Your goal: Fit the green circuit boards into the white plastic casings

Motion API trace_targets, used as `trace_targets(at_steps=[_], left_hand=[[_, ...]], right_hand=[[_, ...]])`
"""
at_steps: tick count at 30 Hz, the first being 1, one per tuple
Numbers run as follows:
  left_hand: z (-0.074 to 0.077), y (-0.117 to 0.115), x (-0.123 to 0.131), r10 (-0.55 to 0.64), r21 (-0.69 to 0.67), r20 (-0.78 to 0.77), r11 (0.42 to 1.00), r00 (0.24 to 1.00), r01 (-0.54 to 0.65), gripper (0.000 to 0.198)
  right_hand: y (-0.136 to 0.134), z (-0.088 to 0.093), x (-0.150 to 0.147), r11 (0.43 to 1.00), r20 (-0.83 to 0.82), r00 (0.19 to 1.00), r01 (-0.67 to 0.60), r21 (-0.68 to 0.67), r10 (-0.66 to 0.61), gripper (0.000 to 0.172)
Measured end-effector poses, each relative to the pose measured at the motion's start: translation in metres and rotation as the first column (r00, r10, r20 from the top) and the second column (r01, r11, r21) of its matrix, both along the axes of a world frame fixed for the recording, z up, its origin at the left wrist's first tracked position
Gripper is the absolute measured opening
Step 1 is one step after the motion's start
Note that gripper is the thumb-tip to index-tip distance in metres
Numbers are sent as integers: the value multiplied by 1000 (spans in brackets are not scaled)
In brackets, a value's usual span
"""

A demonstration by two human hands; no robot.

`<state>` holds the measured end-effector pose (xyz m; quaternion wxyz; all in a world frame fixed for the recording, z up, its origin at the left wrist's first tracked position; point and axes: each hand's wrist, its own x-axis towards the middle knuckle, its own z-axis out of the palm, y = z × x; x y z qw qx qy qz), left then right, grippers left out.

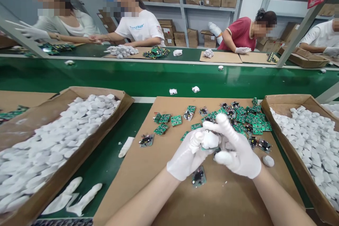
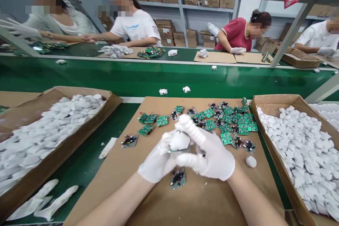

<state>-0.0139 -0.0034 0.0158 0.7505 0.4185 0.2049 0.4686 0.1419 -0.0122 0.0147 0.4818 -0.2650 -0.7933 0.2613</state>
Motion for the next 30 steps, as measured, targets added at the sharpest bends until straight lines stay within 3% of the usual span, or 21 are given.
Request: trace_targets(at_steps=[2,5,9,14,18,21,25,30], left_hand=[[-4,1,-2,-7,14,52,1000,999,6,52],[-5,0,-4,20,-14,10,1000,1000,-20,51],[1,-2,-3,63,2,-54,998,997,-63,57],[1,-4,-1,148,2,4,989,989,-148,59],[-9,-2,1,104,7,56,995,993,-104,60],[-12,-2,2,83,24,-15,996,996,-83,57],[-4,-6,4,86,35,-121,996,989,-82,58],[4,-8,7,127,-15,-82,992,988,-129,52]], right_hand=[[-4,5,2,992,-92,990,103,-72,-109,57],[-10,13,5,967,-135,960,252,21,-247,36],[-11,13,-4,965,-164,967,218,143,-194,39],[-12,6,-12,966,-117,984,156,209,-133,47],[-14,14,-6,979,-152,970,199,49,-190,39],[-13,20,-4,967,-176,951,245,-64,-253,34],[-9,16,-10,968,-157,964,192,-160,-217,23],[-6,5,-14,971,-237,954,140,-193,-185,25]])
